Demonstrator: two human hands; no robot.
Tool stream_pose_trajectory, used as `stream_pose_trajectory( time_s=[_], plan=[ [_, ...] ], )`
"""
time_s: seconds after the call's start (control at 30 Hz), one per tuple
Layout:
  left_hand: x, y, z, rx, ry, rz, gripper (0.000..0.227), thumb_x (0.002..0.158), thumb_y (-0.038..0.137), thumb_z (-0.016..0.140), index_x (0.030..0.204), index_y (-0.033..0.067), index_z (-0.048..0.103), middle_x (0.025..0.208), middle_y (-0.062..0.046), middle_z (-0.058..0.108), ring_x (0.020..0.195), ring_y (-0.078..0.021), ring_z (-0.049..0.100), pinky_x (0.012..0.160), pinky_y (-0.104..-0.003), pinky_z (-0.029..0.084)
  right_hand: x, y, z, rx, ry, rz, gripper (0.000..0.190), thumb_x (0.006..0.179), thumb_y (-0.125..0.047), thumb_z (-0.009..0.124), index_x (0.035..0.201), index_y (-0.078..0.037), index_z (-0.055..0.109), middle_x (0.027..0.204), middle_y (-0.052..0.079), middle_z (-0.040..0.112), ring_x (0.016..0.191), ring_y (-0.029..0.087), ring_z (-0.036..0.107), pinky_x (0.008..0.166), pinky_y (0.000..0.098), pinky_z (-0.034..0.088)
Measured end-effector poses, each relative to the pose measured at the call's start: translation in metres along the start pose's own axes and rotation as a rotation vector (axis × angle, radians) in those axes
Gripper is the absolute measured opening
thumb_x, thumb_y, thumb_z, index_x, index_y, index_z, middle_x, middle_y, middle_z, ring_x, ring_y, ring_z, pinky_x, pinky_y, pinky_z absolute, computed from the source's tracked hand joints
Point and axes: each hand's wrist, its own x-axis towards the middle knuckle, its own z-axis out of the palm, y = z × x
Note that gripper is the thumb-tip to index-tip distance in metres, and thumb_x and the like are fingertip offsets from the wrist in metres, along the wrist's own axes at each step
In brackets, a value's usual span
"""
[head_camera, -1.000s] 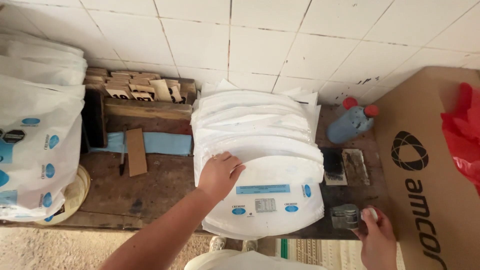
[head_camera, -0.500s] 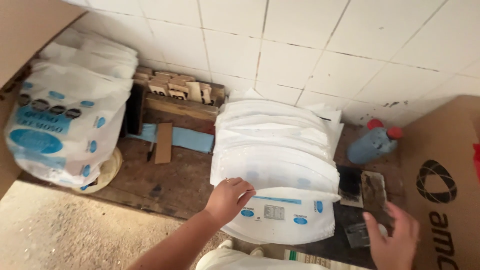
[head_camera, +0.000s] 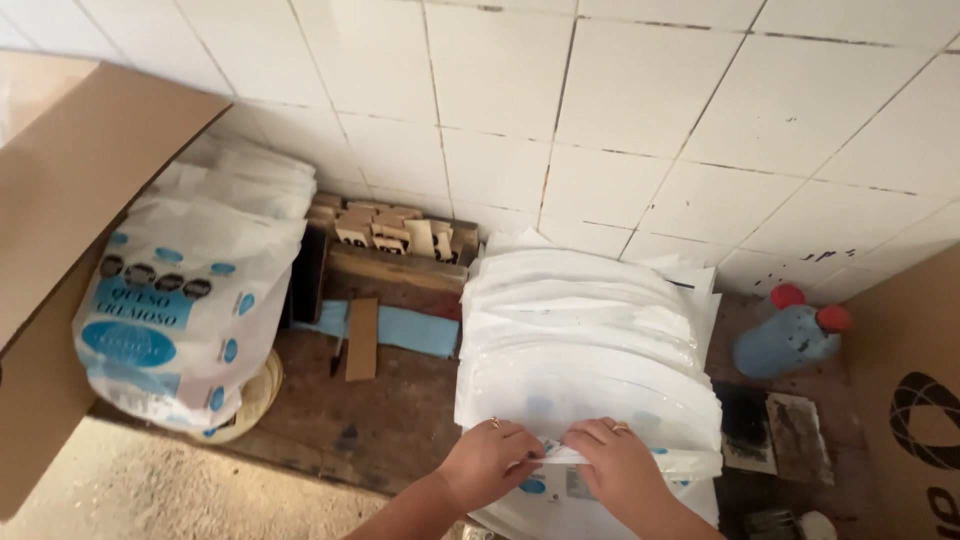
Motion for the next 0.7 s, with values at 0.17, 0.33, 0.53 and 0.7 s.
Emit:
stream_pose_trajectory(
  time_s=[0.17,0.33,0.53,0.7],
  plan=[
    [0.012,-0.041,-0.004,0.137,0.057,0.086,0.026,0.087,0.005,0.068,0.11,0.0158,0.069,0.107,-0.006,0.07,0.092,-0.0316,0.065,0.083,-0.045,0.05,-0.001,-0.005,-0.015,0.053,0.055,0.07,0.045,0.074,-0.007,0.058,0.116,-0.021,0.067,0.119,-0.004,0.069,0.105,0.023,0.061,0.088,0.0405,0.046],
    [0.036,-0.064,-0.004,0.23,0.168,0.205,0.048,0.071,0.004,0.076,0.117,0.0099,0.061,0.115,-0.013,0.061,0.098,-0.0369,0.059,0.089,-0.049,0.047,-0.012,-0.006,-0.032,0.071,0.045,0.09,0.045,0.079,-0.006,0.058,0.121,-0.021,0.065,0.123,-0.002,0.066,0.111,0.026,0.06,0.084,0.0417,0.047],
    [0.045,-0.093,0.005,0.343,0.151,0.24,0.055,0.051,-0.008,0.069,0.1,0.0161,0.069,0.114,-0.006,0.056,0.104,-0.035,0.052,0.078,-0.046,0.039,-0.034,-0.051,-0.108,0.059,0.475,-0.01,0.034,0.09,-0.022,0.052,0.116,-0.014,0.072,0.117,0.007,0.073,0.101,0.029,0.069,0.088,0.0437,0.052],
    [0.049,-0.087,-0.01,0.156,0.153,0.049,0.021,0.084,0.014,0.073,0.101,0.0255,0.077,0.121,-0.003,0.059,0.126,-0.0312,0.05,0.095,-0.053,0.034,-0.125,0.029,-0.135,-0.022,0.016,0.254,0.08,0.08,-0.081,0.074,0.139,-0.028,0.067,0.14,-0.008,0.071,0.128,0.012,0.067,0.107,0.0348,0.048]
  ],
)
